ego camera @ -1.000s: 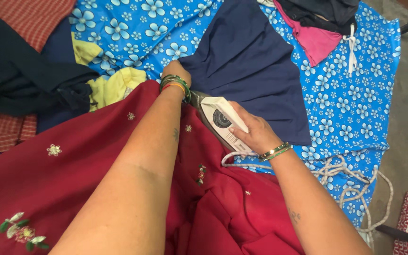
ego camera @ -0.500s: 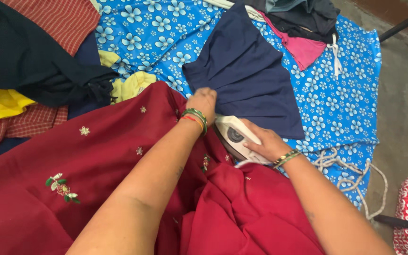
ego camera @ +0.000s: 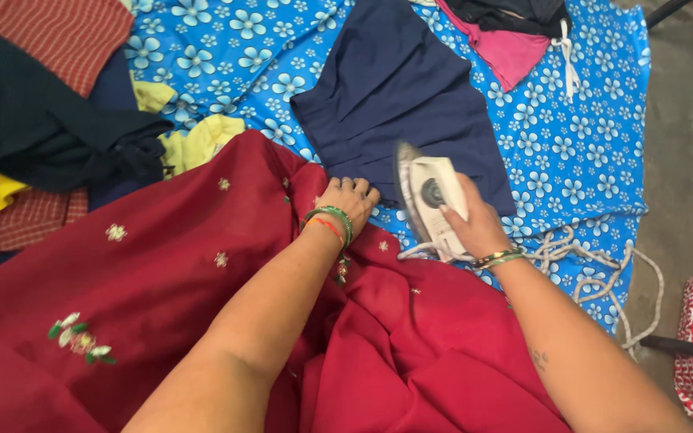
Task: The person irons a dark blue garment on a blue floral-patterned surface. They repeatedly smooth the fabric, reposition it, and use a white electric iron to press different sections, including the edges and main body.
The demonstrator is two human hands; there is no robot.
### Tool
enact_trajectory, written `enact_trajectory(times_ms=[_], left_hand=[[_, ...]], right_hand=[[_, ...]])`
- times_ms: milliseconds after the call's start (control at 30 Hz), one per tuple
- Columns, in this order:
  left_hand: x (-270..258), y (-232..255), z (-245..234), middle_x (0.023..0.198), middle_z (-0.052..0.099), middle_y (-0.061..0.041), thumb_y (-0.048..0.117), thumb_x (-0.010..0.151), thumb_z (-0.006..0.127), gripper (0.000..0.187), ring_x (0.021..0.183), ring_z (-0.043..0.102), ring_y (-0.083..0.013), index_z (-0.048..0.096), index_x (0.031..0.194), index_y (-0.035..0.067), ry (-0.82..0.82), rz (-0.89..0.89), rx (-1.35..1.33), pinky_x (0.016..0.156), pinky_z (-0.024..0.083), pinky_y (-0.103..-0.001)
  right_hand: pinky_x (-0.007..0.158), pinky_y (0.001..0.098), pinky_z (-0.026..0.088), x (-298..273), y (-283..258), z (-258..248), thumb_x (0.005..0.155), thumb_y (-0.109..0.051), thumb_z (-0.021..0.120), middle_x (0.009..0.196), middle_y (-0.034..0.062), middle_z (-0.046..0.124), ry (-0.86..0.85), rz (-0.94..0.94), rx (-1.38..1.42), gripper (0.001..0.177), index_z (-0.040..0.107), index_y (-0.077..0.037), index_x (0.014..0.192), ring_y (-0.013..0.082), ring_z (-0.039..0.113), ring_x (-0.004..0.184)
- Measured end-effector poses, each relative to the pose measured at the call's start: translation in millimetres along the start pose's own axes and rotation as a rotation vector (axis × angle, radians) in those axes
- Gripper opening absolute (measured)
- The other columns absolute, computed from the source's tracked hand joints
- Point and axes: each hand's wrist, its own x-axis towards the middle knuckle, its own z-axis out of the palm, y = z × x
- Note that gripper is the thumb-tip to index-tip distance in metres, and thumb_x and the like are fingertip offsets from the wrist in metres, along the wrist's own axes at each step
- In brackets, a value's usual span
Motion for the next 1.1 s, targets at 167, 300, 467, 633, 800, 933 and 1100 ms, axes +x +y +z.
enact_trajectory(times_ms=[167,300,467,633,800,933,1100], left_hand=[[1.8,-0.3,-13.9,0.123,0.06,-0.009,0.017,0.095,0.052,0.029,0.114,0.061,-0.0296,0.067,0.12,0.015,-0.11,-0.042,-0.036,0.09,0.049,-0.045],[2.9,-0.7,-16.0,0.124,0.06,-0.008,0.017,0.094,0.054,0.029,0.115,0.061,-0.0289,0.068,0.119,0.015,-0.086,-0.045,-0.044,0.089,0.049,-0.043],[2.5,-1.0,-17.2,0.124,0.059,-0.008,0.016,0.096,0.054,0.03,0.116,0.06,-0.0287,0.068,0.122,0.015,-0.122,-0.061,-0.044,0.091,0.049,-0.043],[-0.1,1.5,-17.1,0.126,0.058,-0.008,0.017,0.094,0.056,0.033,0.117,0.06,-0.0278,0.067,0.125,0.017,-0.142,-0.089,-0.069,0.092,0.05,-0.042],[-3.5,3.4,-10.3,0.126,0.058,-0.009,0.019,0.095,0.056,0.031,0.117,0.06,-0.0285,0.068,0.124,0.017,-0.109,-0.097,-0.054,0.092,0.05,-0.041],[-1.4,4.2,-9.5,0.126,0.058,-0.01,0.019,0.096,0.055,0.03,0.116,0.062,-0.0284,0.067,0.124,0.017,-0.108,-0.105,-0.091,0.091,0.051,-0.041],[11.6,-2.8,-11.2,0.127,0.06,-0.014,0.015,0.101,0.054,0.03,0.115,0.065,-0.03,0.062,0.128,0.008,-0.141,-0.214,-0.227,0.088,0.058,-0.042]], right_hand=[[0.091,0.0534,0.052,19.9,14.0,10.5,0.095,-0.021,0.064,0.118,0.0312,0.067,0.013,-0.053,-0.101,0.066,0.035,-0.01,0.153,0.0505,0.065,0.11],[0.091,0.0554,0.052,29.0,43.0,8.4,0.096,-0.022,0.064,0.118,0.0342,0.066,0.08,0.005,-0.196,0.069,0.032,-0.008,0.155,0.053,0.065,0.106],[0.093,0.0544,0.053,38.2,83.9,-10.4,0.097,-0.027,0.063,0.111,0.036,0.068,0.11,0.357,-0.281,0.075,0.026,-0.011,0.161,0.0531,0.066,0.103],[0.094,0.0548,0.052,37.5,108.2,-8.7,0.097,-0.026,0.063,0.112,0.0346,0.069,0.186,0.4,-0.273,0.075,0.027,-0.011,0.161,0.0517,0.067,0.104],[0.092,0.0499,0.055,16.4,88.3,-10.7,0.091,-0.026,0.066,0.118,0.0295,0.069,0.136,0.311,-0.108,0.073,0.033,-0.013,0.155,0.0456,0.072,0.102],[0.094,0.05,0.053,5.3,37.9,0.9,0.094,-0.025,0.068,0.12,0.03,0.068,0.082,0.058,-0.068,0.067,0.037,-0.013,0.153,0.0463,0.067,0.112],[0.093,0.0539,0.052,46.3,-16.3,28.4,0.096,-0.02,0.065,0.121,0.0327,0.067,0.085,-0.095,-0.082,0.064,0.037,-0.012,0.153,0.0517,0.064,0.112]])
